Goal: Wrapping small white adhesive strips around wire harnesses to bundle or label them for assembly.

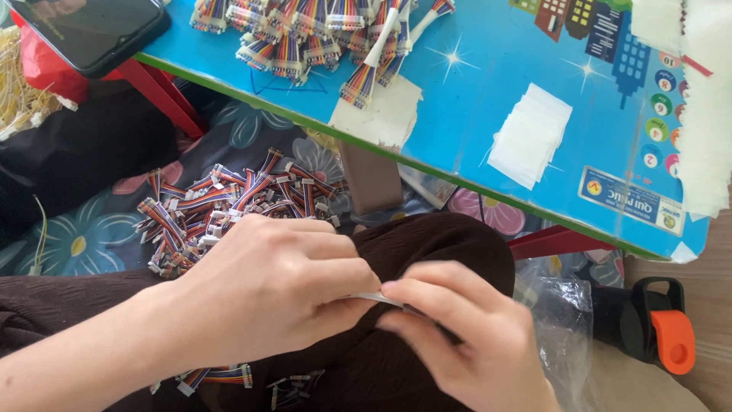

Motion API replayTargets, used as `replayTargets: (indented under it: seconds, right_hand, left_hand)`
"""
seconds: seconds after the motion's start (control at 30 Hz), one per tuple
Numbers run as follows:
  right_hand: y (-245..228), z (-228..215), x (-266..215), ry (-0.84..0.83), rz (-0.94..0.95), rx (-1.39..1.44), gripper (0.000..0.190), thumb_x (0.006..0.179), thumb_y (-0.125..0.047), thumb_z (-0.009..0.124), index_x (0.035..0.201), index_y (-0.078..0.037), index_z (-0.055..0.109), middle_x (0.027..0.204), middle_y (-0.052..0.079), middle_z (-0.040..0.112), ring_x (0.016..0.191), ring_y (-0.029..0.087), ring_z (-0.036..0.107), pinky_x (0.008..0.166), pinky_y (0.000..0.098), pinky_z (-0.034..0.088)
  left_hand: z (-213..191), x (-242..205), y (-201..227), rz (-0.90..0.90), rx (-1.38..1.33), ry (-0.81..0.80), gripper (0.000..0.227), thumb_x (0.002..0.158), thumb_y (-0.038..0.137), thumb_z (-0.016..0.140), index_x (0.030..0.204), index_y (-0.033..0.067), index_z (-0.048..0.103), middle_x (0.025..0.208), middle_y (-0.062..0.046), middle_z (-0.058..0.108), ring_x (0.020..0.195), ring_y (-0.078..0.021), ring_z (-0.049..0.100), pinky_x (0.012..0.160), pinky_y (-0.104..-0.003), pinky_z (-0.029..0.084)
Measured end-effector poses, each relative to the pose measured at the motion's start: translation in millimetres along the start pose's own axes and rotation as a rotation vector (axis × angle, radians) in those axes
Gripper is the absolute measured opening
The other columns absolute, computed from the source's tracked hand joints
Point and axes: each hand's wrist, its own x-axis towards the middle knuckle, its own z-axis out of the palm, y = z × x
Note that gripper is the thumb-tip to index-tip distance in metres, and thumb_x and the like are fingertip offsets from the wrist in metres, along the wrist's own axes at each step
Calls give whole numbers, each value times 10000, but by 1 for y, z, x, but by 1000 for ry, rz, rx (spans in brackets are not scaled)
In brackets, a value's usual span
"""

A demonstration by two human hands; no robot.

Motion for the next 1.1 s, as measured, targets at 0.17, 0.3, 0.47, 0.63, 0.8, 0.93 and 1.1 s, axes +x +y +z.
replayTargets:
  seconds: [0.17, 0.3, 0.47, 0.63, 0.8, 0.93, 1.1]
  right_hand:
    - [-2, 1, 3, 61, -181, -106, 194, 636, -4, 726, 825, -35, 693, 786, 39, 696, 713, 145, 670, 816, 314, 566]
    - [-1, 0, -1, 31, 93, 205, 177, 635, 43, 681, 791, -37, 708, 642, 37, 716, 521, 89, 669, 522, 169, 553]
    - [20, 9, -13, 63, 353, 674, 172, 697, 91, 687, 853, 26, 654, 700, 133, 715, 555, 162, 686, 472, 222, 569]
    - [28, 21, -16, 131, 517, 958, 238, 759, 73, 648, 991, 98, 690, 688, 218, 711, 524, 223, 665, 495, 275, 554]
    - [26, 43, -13, 416, 396, 947, 102, 772, 31, 646, 838, 81, 587, 738, 246, 689, 619, 283, 695, 511, 355, 615]
    - [21, 39, -7, 385, 300, 873, 402, 732, 53, 649, 1125, 61, 565, 964, 249, 721, 692, 285, 740, 693, 382, 632]
    - [24, 45, -6, 325, 447, 788, 461, 728, 52, 623, 1186, 46, 573, 1139, 229, 680, 763, 266, 744, 734, 342, 587]
  left_hand:
    - [-1, 0, -2, -19, -17, -49, 91, 779, 179, 662, 740, 100, 683, 662, 14, 650, 552, -146, 575, 473, -272, 448]
    - [-4, 1, 2, 160, 55, 22, 97, 785, 116, 663, 858, 63, 629, 793, -18, 590, 664, -165, 516, 514, -281, 417]
    - [0, 2, -1, 289, 84, 103, 144, 811, 51, 628, 935, -19, 641, 891, -81, 609, 718, -194, 547, 539, -297, 425]
    - [23, 1, 3, -111, -296, 297, 128, 688, -27, 673, 771, 64, 637, 814, -31, 648, 739, -166, 634, 664, -259, 527]
    - [49, -1, 8, -613, -1318, 472, 162, 784, -55, 659, 943, -67, 629, 772, -119, 663, 663, -139, 613, 618, -241, 526]
    - [-5, 38, -11, -452, -1027, 443, 131, 814, -5, 592, 942, -25, 605, 784, -74, 652, 641, -104, 606, 580, -221, 532]
    - [-77, 95, -85, -177, 277, 396, 49, 793, 13, 624, 821, -10, 657, 583, -65, 661, 391, -116, 643, 330, -251, 470]
